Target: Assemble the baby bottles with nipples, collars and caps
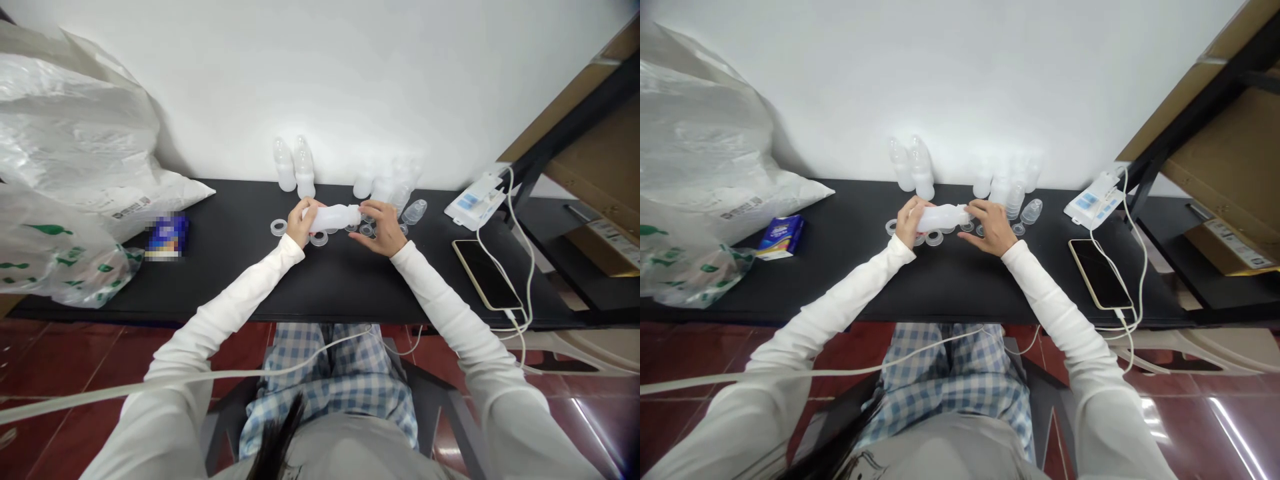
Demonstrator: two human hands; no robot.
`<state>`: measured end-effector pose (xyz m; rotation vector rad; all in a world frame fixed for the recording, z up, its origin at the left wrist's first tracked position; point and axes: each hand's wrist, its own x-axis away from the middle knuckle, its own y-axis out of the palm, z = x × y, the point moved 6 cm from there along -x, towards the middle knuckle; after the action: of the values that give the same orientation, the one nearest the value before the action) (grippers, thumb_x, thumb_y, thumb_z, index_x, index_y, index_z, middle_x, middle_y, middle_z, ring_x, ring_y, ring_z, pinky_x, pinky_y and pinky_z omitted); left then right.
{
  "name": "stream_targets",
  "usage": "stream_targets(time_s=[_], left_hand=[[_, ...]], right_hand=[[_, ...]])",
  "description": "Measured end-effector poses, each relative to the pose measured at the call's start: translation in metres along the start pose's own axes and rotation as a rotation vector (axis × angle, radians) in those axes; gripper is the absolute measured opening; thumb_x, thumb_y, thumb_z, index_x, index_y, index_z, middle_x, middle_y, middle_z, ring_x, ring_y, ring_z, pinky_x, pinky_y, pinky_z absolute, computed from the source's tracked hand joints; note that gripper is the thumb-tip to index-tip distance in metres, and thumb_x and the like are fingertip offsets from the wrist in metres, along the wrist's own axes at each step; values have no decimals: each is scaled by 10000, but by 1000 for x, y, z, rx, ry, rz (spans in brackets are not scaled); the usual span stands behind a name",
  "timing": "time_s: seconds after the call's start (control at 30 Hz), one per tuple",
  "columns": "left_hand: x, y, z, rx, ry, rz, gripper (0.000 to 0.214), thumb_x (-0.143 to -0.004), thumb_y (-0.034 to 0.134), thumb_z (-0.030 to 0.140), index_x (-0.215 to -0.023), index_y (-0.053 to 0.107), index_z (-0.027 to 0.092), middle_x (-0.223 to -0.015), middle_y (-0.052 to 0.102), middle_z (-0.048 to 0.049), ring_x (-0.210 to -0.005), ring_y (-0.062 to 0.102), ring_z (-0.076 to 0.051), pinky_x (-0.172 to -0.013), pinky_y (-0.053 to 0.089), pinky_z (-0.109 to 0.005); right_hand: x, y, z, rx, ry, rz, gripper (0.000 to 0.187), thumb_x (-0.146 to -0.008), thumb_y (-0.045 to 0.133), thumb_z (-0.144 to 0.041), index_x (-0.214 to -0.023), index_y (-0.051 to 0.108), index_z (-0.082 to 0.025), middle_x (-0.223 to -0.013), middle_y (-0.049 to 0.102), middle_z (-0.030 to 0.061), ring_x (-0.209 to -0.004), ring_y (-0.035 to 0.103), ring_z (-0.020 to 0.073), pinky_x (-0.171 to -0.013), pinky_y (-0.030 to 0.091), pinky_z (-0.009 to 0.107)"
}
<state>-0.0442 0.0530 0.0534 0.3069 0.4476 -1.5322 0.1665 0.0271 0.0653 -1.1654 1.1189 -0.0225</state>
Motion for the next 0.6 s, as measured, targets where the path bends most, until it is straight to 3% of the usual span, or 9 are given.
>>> stream_targets(time_s=[0.07, 0.13, 0.27, 0.4, 0.6], left_hand=[[1, 1, 9, -84, 132, -35, 525, -887, 488, 696, -880, 665, 202, -872, 700, -46, -734, 653, -165, -650, 538, -296], [4, 2, 16, -167, 241, -89, 507, -901, 482, 674, -943, 668, 204, -950, 715, -57, -891, 681, -197, -803, 551, -333], [5, 2, 19, -251, 298, -117, 520, -905, 462, 674, -991, 658, 201, -989, 718, -63, -934, 684, -204, -856, 538, -342], [1, -3, 12, -263, 205, -68, 492, -943, 422, 631, -929, 668, 205, -956, 718, -53, -926, 668, -207, -878, 516, -349], [-5, -5, -1, -199, 34, -35, 500, -905, 467, 661, -818, 689, 221, -878, 703, -44, -895, 621, -224, -866, 501, -368]], right_hand=[[1, -2, 4, -34, 48, -11, 604, -951, 449, -606, -1381, 478, -183, -1279, 612, 169, -1184, 551, 327, -957, 418, 493], [2, 0, 8, -23, 86, -66, 549, -986, 371, -568, -1337, 526, -176, -1179, 653, 150, -1108, 568, 316, -931, 417, 479], [2, 5, 10, -7, 90, -169, 486, -994, 378, -534, -1239, 594, -175, -1048, 693, 127, -982, 586, 291, -872, 433, 443], [1, 3, 5, -23, 66, -132, 469, -961, 502, -456, -1343, 519, -183, -1173, 681, 140, -1027, 595, 287, -883, 450, 427], [6, 10, 11, 37, 47, 16, 260, -880, 563, -239, -1139, 578, -234, -1113, 674, 97, -1014, 597, 265, -871, 453, 425]])
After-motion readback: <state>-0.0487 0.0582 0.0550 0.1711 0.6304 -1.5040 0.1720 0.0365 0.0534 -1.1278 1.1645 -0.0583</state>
